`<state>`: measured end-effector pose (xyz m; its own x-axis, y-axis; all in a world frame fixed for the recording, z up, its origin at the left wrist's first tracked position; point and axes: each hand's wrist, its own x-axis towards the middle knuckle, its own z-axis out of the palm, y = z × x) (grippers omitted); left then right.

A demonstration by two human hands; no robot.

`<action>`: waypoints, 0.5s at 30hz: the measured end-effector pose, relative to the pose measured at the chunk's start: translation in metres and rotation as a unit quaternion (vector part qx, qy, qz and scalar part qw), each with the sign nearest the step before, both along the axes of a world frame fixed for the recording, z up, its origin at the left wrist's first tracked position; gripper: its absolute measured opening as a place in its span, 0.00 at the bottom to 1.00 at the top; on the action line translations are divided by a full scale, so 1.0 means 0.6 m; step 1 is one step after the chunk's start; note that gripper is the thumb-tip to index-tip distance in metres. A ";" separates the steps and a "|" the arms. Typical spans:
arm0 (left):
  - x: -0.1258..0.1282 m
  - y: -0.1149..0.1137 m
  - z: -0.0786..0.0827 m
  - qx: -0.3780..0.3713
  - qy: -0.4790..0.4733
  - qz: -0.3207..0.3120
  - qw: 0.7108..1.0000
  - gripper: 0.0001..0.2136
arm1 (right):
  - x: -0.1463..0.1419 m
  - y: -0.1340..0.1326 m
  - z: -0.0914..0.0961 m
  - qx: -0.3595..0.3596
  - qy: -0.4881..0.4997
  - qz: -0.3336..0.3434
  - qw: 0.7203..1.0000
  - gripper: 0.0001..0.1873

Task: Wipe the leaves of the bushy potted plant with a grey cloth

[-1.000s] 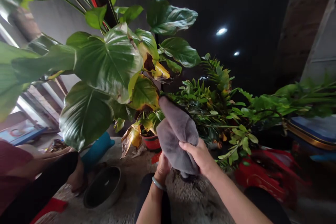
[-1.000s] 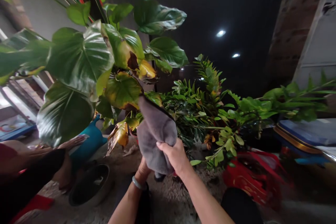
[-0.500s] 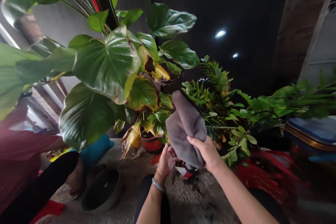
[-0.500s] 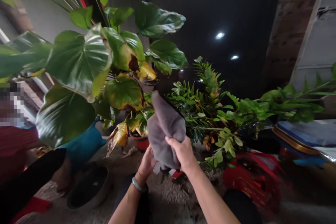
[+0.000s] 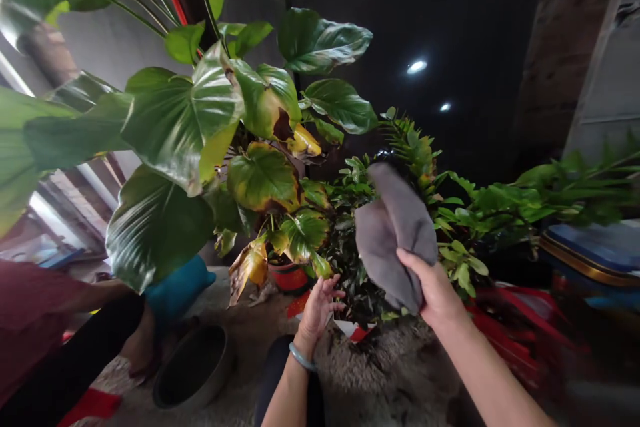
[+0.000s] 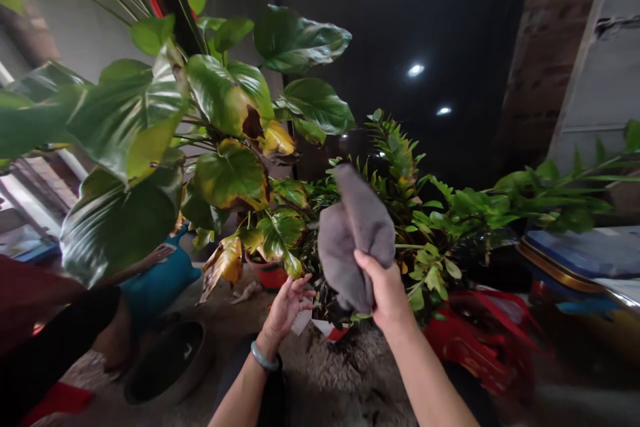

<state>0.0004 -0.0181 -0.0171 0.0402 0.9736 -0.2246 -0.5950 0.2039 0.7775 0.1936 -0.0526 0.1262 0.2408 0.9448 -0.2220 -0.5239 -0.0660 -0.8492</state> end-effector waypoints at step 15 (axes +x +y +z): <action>-0.003 0.003 -0.012 0.011 -0.016 -0.008 1.000 0.15 | -0.002 -0.023 0.008 0.003 0.065 0.001 0.998 0.21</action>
<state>-0.0015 -0.0162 -0.0242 0.0621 0.9774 -0.2021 -0.6173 0.1967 0.7617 0.1922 -0.0664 0.1308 0.2091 0.9464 -0.2462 -0.6300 -0.0622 -0.7741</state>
